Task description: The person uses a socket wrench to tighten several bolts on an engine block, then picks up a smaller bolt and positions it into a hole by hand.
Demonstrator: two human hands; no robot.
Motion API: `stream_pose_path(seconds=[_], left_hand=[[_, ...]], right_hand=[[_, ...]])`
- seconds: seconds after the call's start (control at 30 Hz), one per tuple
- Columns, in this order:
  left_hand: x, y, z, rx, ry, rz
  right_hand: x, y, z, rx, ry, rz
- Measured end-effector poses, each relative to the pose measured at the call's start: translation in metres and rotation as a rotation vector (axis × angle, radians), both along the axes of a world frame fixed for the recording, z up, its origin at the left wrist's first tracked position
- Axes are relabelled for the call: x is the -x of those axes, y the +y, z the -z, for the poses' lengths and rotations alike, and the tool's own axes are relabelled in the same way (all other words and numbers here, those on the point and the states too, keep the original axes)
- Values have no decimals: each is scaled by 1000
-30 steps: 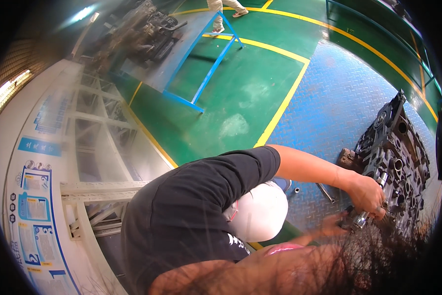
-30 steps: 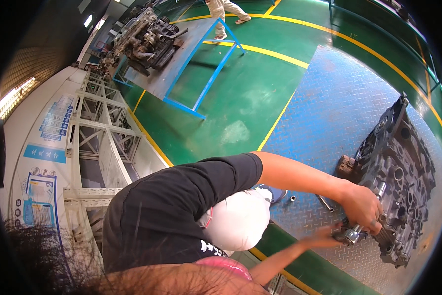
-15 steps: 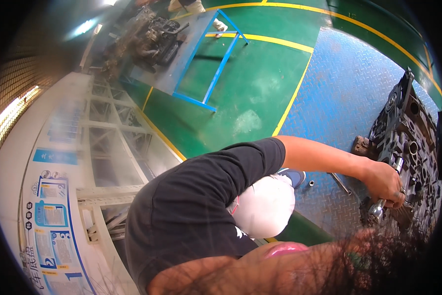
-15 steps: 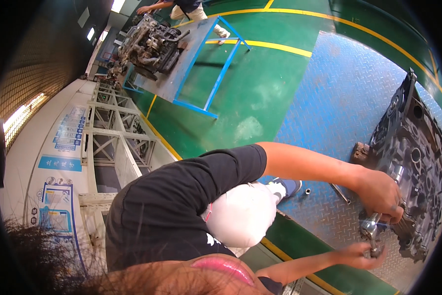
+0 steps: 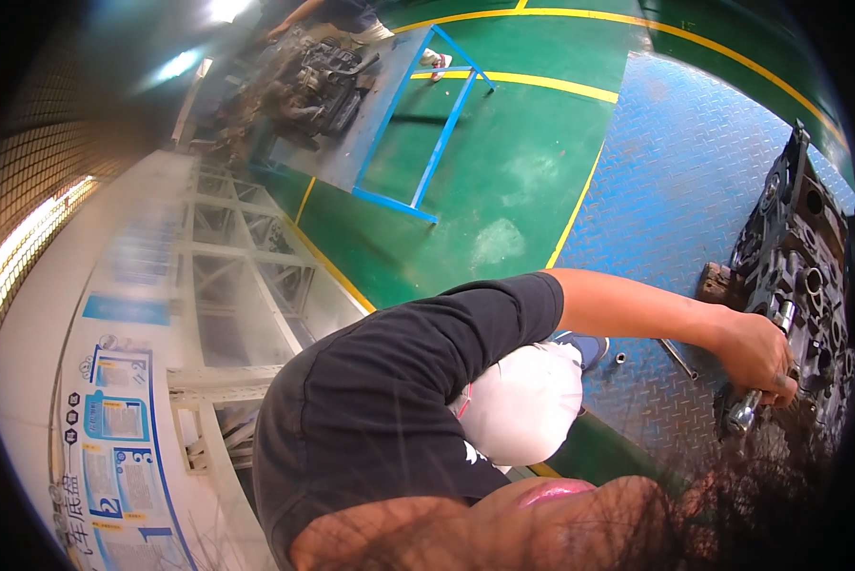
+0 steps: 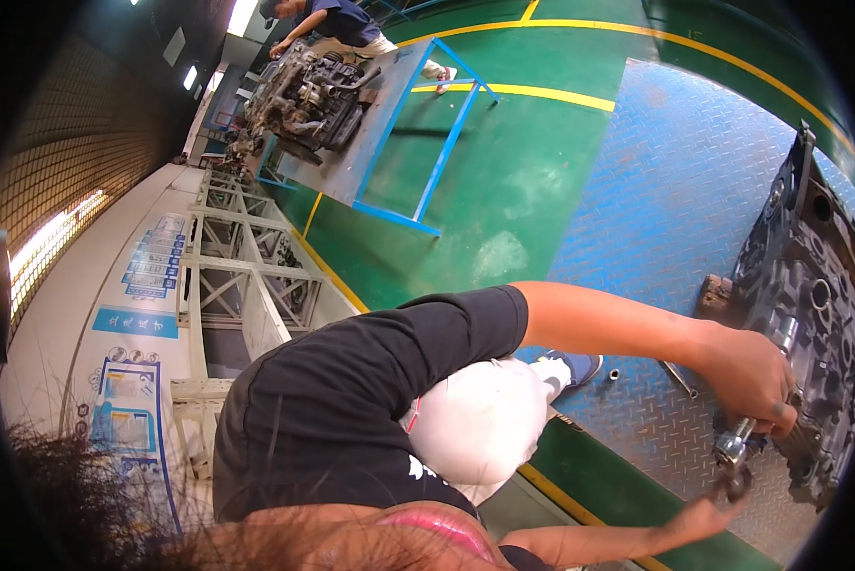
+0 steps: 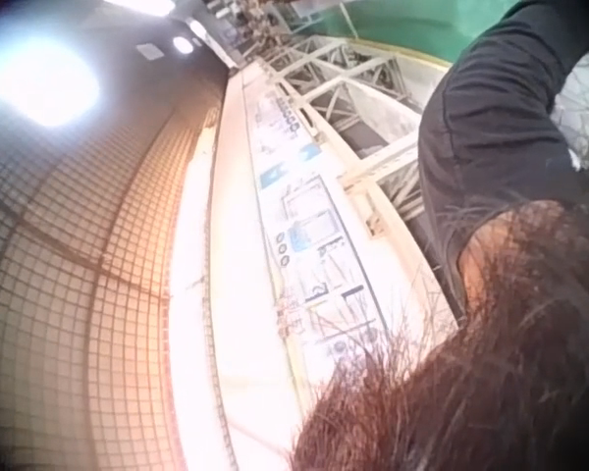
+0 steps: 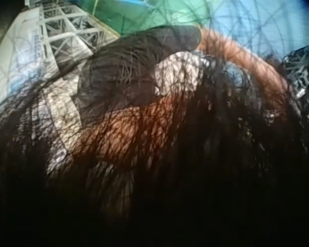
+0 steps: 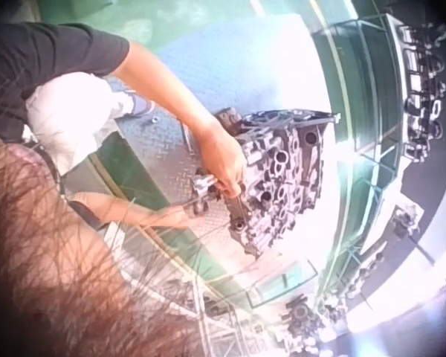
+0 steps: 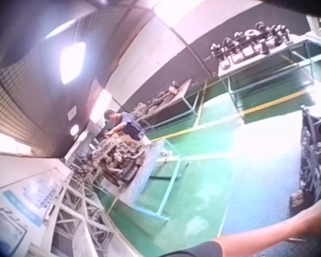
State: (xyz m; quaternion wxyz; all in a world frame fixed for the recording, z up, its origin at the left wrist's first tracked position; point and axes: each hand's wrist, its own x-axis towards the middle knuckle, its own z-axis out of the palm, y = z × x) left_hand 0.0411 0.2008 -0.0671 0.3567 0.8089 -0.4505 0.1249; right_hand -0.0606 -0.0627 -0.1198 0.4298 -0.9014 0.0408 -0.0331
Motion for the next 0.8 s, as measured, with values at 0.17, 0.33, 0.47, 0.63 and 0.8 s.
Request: stream_pose_path(seconds=[0.17,0.33,0.47,0.63,0.8], left_hand=[[-5,-8,2,28,55,17],[-9,-10,12,70,34,59],[-9,-12,11,91,14,55],[-17,-33,39,76,-354,134],[-2,-28,-5,-15,-227,90]], right_hand=[[8,6,29,76,-232,-9],[72,145,73,-761,330,-118],[70,177,44,-802,216,-234],[54,110,38,-160,209,40],[42,45,20,12,164,-55]])
